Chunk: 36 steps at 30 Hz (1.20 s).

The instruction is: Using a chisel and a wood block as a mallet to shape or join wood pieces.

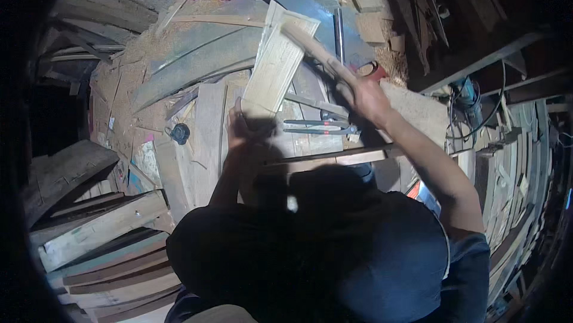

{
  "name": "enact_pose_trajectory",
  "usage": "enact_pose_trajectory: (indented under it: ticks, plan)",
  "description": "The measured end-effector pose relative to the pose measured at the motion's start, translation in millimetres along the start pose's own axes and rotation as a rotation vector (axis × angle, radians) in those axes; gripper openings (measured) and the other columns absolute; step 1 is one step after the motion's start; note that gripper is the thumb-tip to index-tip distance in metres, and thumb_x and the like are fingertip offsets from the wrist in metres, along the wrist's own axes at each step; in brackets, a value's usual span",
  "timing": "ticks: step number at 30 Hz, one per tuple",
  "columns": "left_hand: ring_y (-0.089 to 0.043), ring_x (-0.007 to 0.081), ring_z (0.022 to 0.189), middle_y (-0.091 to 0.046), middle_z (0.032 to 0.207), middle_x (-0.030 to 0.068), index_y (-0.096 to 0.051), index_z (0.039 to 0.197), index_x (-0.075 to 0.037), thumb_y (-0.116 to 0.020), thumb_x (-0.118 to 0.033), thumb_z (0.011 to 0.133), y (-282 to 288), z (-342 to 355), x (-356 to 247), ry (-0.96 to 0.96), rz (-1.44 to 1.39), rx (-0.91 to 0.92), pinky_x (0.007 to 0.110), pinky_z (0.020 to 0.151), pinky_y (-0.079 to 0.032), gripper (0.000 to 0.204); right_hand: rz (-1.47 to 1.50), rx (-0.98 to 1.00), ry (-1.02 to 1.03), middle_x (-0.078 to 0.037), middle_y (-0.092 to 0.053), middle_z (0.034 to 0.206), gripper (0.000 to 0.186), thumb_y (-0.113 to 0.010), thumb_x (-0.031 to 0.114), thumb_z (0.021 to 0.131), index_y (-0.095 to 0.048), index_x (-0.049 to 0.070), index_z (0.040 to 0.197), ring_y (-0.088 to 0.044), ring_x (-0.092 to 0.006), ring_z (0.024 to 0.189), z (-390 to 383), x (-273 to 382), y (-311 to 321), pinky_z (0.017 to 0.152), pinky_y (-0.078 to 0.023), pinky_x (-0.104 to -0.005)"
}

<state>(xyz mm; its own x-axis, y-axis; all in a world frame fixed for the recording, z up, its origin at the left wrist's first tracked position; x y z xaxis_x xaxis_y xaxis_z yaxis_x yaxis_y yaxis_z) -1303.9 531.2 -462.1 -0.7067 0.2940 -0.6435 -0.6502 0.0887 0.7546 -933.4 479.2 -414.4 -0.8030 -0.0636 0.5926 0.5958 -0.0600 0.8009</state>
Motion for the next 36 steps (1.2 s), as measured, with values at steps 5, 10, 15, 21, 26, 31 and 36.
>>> enact_pose_trajectory:
  ticks: [5,10,15,21,26,31,36]
  plan:
    - [-0.052,0.0458,0.126,-0.053,0.137,0.0260,-0.032,0.160,-0.001,-0.102,-0.041,0.059,-12.1,0.1,9.6,0.000,-0.107,0.004,0.057,0.104,-0.046,0.129,-0.405,0.473,0.245,-0.020,-0.072,0.114,0.052,-0.062,0.032,0.105,-0.050,0.040,0.155,-0.074,-0.0367,0.082,-19.5,-23.3,-3.8,0.074,-0.062,-0.0466]
    - [-0.054,0.0445,0.126,-0.048,0.144,0.0317,-0.033,0.160,-0.003,-0.093,-0.040,0.078,-12.0,0.2,-6.0,-0.087,0.042,-0.006,0.058,0.097,-0.052,0.108,-0.130,-0.017,-0.122,-0.027,-0.071,0.116,0.055,-0.063,0.030,0.104,-0.049,0.036,0.156,-0.073,-0.0407,0.085,-12.9,-12.6,4.6,0.077,-0.061,-0.0489]
    - [-0.051,0.0453,0.129,-0.052,0.139,0.0245,-0.031,0.160,-0.001,-0.098,-0.056,0.058,-24.6,-4.1,61.3,0.215,-0.255,0.043,0.057,0.109,-0.043,0.134,-0.375,0.439,0.306,-0.024,-0.073,0.105,0.050,-0.061,0.038,0.104,-0.052,0.038,0.153,-0.073,-0.0416,0.081,-18.5,-10.3,-16.7,0.077,-0.061,-0.0520]
    - [-0.054,0.0444,0.128,-0.054,0.139,0.0250,-0.032,0.160,0.002,-0.098,-0.060,0.057,-15.7,9.9,11.4,0.091,0.092,0.075,0.059,0.108,-0.043,0.137,-0.113,-0.011,-0.073,-0.031,-0.071,0.091,0.056,-0.058,0.035,0.106,-0.044,0.031,0.160,-0.071,-0.0492,0.085,-0.5,-10.1,9.7,0.079,-0.058,-0.0573]
    - [-0.052,0.0440,0.129,-0.054,0.139,0.0260,-0.032,0.159,0.004,-0.098,-0.057,0.058,-27.2,-1.1,40.3,0.012,-0.007,0.013,0.059,0.108,-0.043,0.136,-0.387,0.371,0.381,-0.016,-0.069,0.088,0.053,-0.062,0.035,0.104,-0.050,0.043,0.155,-0.073,-0.0369,0.073,-24.3,-15.9,-7.6,0.074,-0.063,-0.0494]
    - [-0.052,0.0461,0.129,-0.052,0.143,0.0298,-0.035,0.156,0.008,-0.099,-0.054,0.059,-12.5,5.3,-1.9,-0.032,0.114,-0.053,0.056,0.109,-0.044,0.132,-0.253,0.016,-0.124,-0.026,-0.074,0.095,0.060,-0.061,0.037,0.105,-0.043,0.027,0.161,-0.074,-0.0425,0.082,10.2,-8.0,17.9,0.072,-0.060,-0.0518]
    - [-0.054,0.0454,0.127,-0.054,0.142,0.0291,-0.036,0.156,0.008,-0.100,-0.050,0.059,-3.1,7.1,7.9,0.074,0.086,0.070,0.054,0.111,-0.043,0.130,-0.396,0.466,0.368,-0.023,-0.070,0.123,0.053,-0.058,0.039,0.107,-0.044,0.043,0.158,-0.074,-0.0411,0.081,-16.8,12.4,-1.5,0.073,-0.062,-0.0498]
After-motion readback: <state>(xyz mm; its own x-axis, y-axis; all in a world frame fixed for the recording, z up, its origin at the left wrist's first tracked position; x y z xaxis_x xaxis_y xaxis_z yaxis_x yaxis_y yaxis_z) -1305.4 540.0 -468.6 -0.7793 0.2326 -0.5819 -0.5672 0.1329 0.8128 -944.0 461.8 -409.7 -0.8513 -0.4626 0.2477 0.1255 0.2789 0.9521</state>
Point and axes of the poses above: each hand's wrist, its own z-axis towards the middle knuckle, its own y-axis out of the back of the hand, x = y × z, the point moved 1 cm from there along z, towards the middle knuckle
